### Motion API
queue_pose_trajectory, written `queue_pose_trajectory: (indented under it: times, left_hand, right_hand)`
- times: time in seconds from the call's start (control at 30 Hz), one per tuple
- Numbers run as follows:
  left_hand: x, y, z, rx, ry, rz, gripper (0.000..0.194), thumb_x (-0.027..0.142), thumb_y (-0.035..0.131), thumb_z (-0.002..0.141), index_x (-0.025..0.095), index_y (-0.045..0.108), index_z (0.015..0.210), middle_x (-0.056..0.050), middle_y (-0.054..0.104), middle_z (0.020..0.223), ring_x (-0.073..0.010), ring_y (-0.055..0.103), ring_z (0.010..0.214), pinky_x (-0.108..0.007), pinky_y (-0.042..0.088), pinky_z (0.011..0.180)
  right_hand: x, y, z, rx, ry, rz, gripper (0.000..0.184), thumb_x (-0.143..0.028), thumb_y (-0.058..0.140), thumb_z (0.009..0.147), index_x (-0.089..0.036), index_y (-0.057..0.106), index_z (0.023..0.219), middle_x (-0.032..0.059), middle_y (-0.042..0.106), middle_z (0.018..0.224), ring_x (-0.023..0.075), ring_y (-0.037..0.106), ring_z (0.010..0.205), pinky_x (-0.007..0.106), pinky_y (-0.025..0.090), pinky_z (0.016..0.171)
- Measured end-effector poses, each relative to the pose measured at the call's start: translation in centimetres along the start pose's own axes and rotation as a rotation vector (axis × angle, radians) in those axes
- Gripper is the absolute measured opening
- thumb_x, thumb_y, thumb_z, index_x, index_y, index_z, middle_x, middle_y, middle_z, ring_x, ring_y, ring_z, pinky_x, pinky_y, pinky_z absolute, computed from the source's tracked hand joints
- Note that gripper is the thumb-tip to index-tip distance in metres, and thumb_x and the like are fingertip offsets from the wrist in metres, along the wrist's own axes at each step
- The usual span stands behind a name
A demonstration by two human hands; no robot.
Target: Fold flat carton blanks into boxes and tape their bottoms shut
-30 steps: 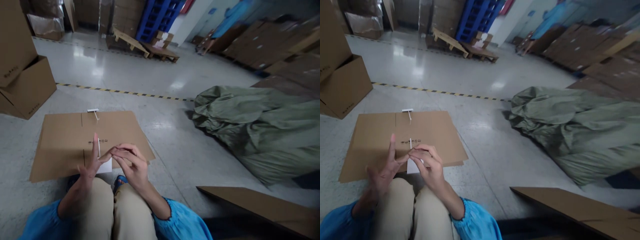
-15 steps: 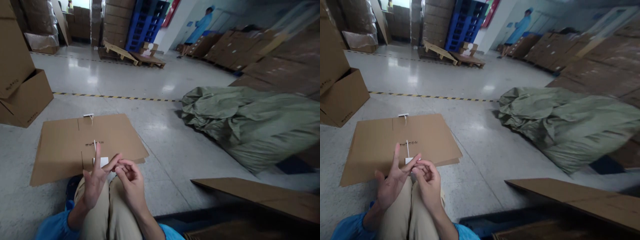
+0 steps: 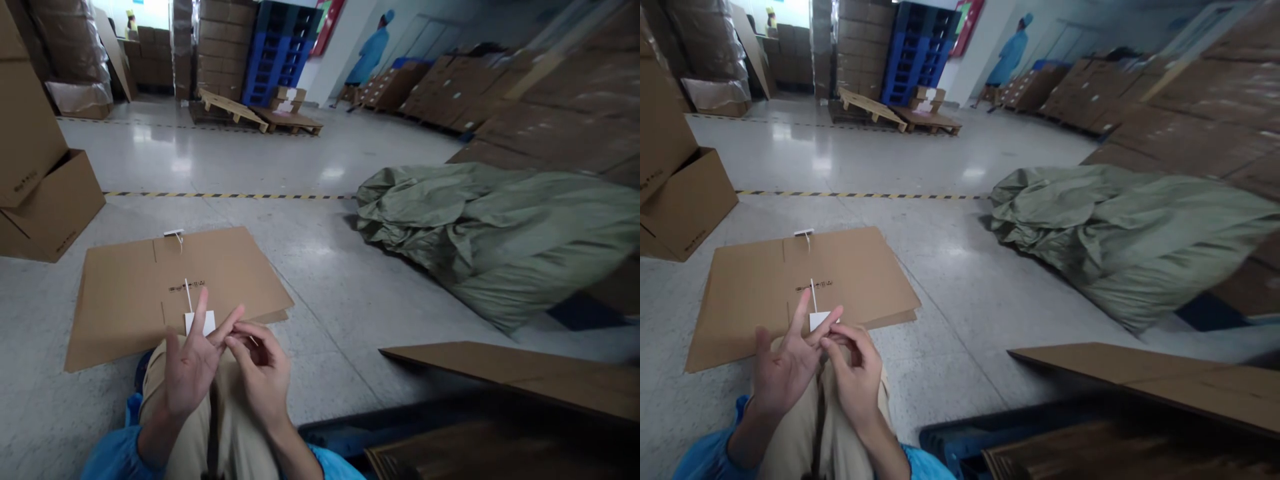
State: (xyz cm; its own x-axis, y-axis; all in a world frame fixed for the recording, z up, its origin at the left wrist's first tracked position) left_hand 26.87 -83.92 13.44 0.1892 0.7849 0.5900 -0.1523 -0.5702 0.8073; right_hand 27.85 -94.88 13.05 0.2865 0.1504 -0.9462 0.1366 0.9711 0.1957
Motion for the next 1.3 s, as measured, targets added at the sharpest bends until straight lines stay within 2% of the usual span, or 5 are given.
queue_pose_trajectory:
  times: [0.23,0.47,0.77,1.03,1.3]
  left_hand:
    - [-0.5,0.8,-0.7,-0.002,0.065,0.177,0.124,0.090,0.046,0.079,0.027,-0.026,0.157,-0.019,0.043,0.156,-0.0317,0.041,0.143,-0.046,0.009,0.122]
    - [-0.6,1.1,-0.8,-0.022,0.059,0.178,0.125,0.093,0.043,0.078,0.025,-0.028,0.156,-0.021,0.047,0.152,-0.0333,0.042,0.142,-0.049,0.010,0.121]
    - [-0.6,1.2,-1.0,-0.052,0.078,0.171,0.118,0.090,0.040,0.083,0.026,-0.027,0.156,-0.018,0.052,0.149,-0.0298,0.037,0.147,-0.048,0.006,0.123]
    - [-0.6,0.9,-1.3,-0.040,0.099,0.221,0.115,0.088,0.040,0.084,0.026,-0.022,0.158,-0.016,0.053,0.148,-0.0273,0.031,0.150,-0.045,0.002,0.124]
    - [-0.8,0.7,-1.3,-0.010,0.054,0.193,0.117,0.090,0.042,0.081,0.028,-0.019,0.159,-0.014,0.051,0.151,-0.0276,0.033,0.148,-0.042,0.010,0.124]
  right_hand:
    - [-1.1,-0.1,-0.3,-0.030,-0.155,-0.100,0.009,-0.020,0.073,0.086,-0.026,0.078,0.090,0.0033,0.074,0.092,0.0164,0.068,0.087,0.029,0.056,0.078]
    - [-1.6,-0.5,-0.4,-0.014,-0.236,-0.114,0.009,-0.017,0.074,0.085,-0.025,0.076,0.084,0.0012,0.072,0.087,0.0150,0.068,0.083,0.026,0.055,0.072]
    - [-1.6,-0.6,-0.7,-0.033,-0.262,-0.134,0.015,-0.017,0.073,0.087,-0.028,0.077,0.097,0.0006,0.073,0.091,0.0142,0.068,0.085,0.026,0.055,0.074]
    - [-1.3,-0.6,-0.6,-0.044,-0.222,-0.102,0.005,-0.021,0.074,0.086,-0.023,0.075,0.081,0.0030,0.072,0.086,0.0172,0.068,0.083,0.030,0.055,0.074]
    - [-1.1,-0.8,-0.8,-0.027,-0.211,-0.120,0.010,-0.021,0.073,0.086,-0.026,0.079,0.091,0.0039,0.073,0.091,0.0177,0.068,0.085,0.031,0.056,0.075]
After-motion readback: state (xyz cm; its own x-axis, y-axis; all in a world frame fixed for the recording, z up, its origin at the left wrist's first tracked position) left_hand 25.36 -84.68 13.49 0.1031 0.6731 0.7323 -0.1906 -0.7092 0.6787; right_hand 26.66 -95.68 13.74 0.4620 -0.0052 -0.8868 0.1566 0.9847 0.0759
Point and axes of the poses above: each hand's wrist, its own z-axis towards the middle knuckle, its own y-axis out of the palm, x = y × z, the point moved 6 cm from there along z, towards the middle knuckle
